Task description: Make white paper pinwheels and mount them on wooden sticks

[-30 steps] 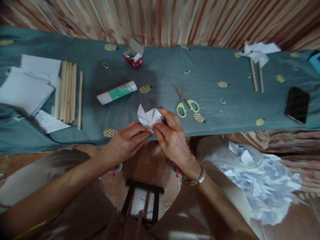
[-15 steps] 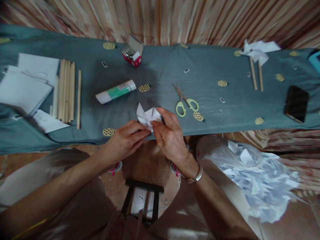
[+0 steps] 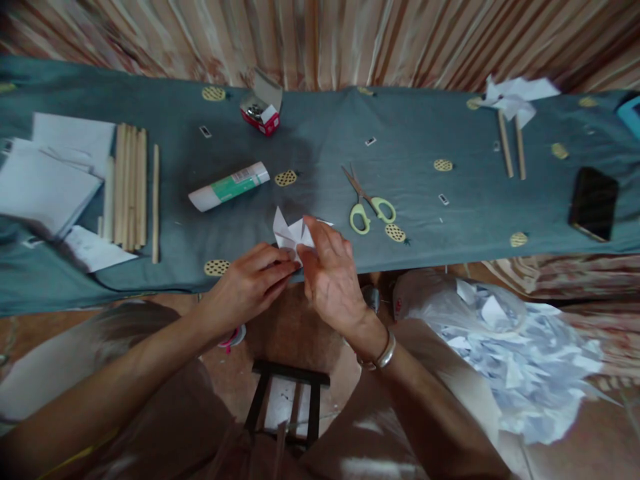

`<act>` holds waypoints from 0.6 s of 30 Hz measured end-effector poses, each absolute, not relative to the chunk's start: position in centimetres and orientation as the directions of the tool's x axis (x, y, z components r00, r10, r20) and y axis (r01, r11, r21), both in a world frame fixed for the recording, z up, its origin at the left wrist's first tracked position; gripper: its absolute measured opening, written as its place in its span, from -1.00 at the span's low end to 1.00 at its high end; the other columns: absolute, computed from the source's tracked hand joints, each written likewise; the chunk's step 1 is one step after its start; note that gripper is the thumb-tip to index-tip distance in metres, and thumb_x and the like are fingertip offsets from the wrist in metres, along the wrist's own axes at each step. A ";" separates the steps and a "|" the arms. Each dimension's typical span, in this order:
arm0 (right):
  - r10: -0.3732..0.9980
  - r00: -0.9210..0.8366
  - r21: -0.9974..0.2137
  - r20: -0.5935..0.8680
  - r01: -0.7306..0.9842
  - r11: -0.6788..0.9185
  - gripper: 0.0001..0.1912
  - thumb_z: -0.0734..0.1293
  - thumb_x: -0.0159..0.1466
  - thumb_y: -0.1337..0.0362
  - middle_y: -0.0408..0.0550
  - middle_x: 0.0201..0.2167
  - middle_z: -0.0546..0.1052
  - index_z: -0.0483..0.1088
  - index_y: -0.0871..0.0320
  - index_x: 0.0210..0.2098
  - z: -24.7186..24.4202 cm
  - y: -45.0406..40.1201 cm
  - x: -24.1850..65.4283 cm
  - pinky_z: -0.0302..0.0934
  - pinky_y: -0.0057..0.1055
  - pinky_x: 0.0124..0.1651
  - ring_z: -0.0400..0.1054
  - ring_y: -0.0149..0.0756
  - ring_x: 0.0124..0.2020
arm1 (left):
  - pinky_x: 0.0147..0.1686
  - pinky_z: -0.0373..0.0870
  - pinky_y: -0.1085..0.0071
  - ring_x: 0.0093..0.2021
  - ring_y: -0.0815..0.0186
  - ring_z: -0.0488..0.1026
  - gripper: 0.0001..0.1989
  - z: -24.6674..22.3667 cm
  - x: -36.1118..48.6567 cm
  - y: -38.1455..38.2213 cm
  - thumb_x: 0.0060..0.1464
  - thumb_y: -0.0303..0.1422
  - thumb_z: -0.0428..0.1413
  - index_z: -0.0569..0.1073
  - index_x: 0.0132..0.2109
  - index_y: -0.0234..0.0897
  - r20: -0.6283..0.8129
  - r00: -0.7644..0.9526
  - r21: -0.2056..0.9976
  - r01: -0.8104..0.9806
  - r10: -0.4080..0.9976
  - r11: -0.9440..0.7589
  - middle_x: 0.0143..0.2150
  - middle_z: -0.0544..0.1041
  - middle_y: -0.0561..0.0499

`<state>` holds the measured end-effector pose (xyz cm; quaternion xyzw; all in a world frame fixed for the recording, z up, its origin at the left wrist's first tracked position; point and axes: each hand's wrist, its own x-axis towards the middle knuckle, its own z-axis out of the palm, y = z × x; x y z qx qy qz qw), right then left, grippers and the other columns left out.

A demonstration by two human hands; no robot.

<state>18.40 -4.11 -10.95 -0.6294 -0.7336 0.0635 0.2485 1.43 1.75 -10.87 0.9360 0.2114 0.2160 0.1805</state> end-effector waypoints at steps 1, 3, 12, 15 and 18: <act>0.955 -0.087 -0.389 0.285 0.900 0.198 -0.73 0.14 0.34 0.38 0.09 0.26 0.31 0.44 0.11 -0.11 -11.0 -4.1 18.2 0.15 0.04 0.20 0.16 -0.02 0.26 | -0.19 0.49 0.32 -0.19 0.25 0.42 -0.83 -10.8 1.4 1.7 0.24 -0.49 0.02 0.49 -0.11 -0.37 0.329 0.818 0.430 0.315 0.472 -0.846 -0.20 0.51 -0.10; 0.951 -0.103 -0.354 0.290 0.912 0.206 -0.71 0.11 0.36 0.40 0.13 0.25 0.32 0.41 0.14 -0.08 -11.2 -4.0 17.7 0.17 0.01 0.17 0.17 -0.04 0.25 | -0.20 0.49 0.33 -0.20 0.25 0.41 -0.84 -10.7 1.4 1.7 0.22 -0.49 0.04 0.50 -0.13 -0.41 0.333 0.820 0.432 0.307 0.466 -0.848 -0.22 0.51 -0.12; 0.946 -0.094 -0.406 0.312 0.886 0.222 -0.74 0.13 0.33 0.42 0.16 0.27 0.28 0.43 0.16 -0.16 -11.2 -3.7 18.1 0.17 0.02 0.21 0.16 -0.02 0.27 | -0.15 0.50 0.30 -0.15 0.25 0.43 -0.83 -11.0 1.4 1.8 0.22 -0.50 0.04 0.50 -0.10 -0.34 0.315 0.803 0.467 0.332 0.505 -0.819 -0.17 0.52 -0.09; 0.945 -0.049 -0.474 0.322 0.856 0.206 -0.68 0.14 0.28 0.46 0.09 0.31 0.21 0.43 0.12 -0.09 -10.9 -4.1 19.0 0.15 0.07 0.24 0.11 0.01 0.31 | -0.15 0.50 0.30 -0.14 0.25 0.44 -0.83 -11.2 1.5 1.8 0.23 -0.49 0.04 0.49 -0.09 -0.34 0.331 0.794 0.461 0.336 0.510 -0.822 -0.17 0.52 -0.09; 0.952 -0.023 -0.510 0.306 0.840 0.184 -0.61 0.14 0.26 0.48 -0.04 0.32 0.20 0.40 0.02 -0.03 -10.7 -4.2 19.5 0.07 0.12 0.28 0.06 0.00 0.35 | -0.15 0.49 0.31 -0.14 0.25 0.44 -0.82 -11.3 1.5 1.8 0.24 -0.48 0.03 0.49 -0.09 -0.37 0.353 0.786 0.454 0.330 0.507 -0.827 -0.17 0.52 -0.10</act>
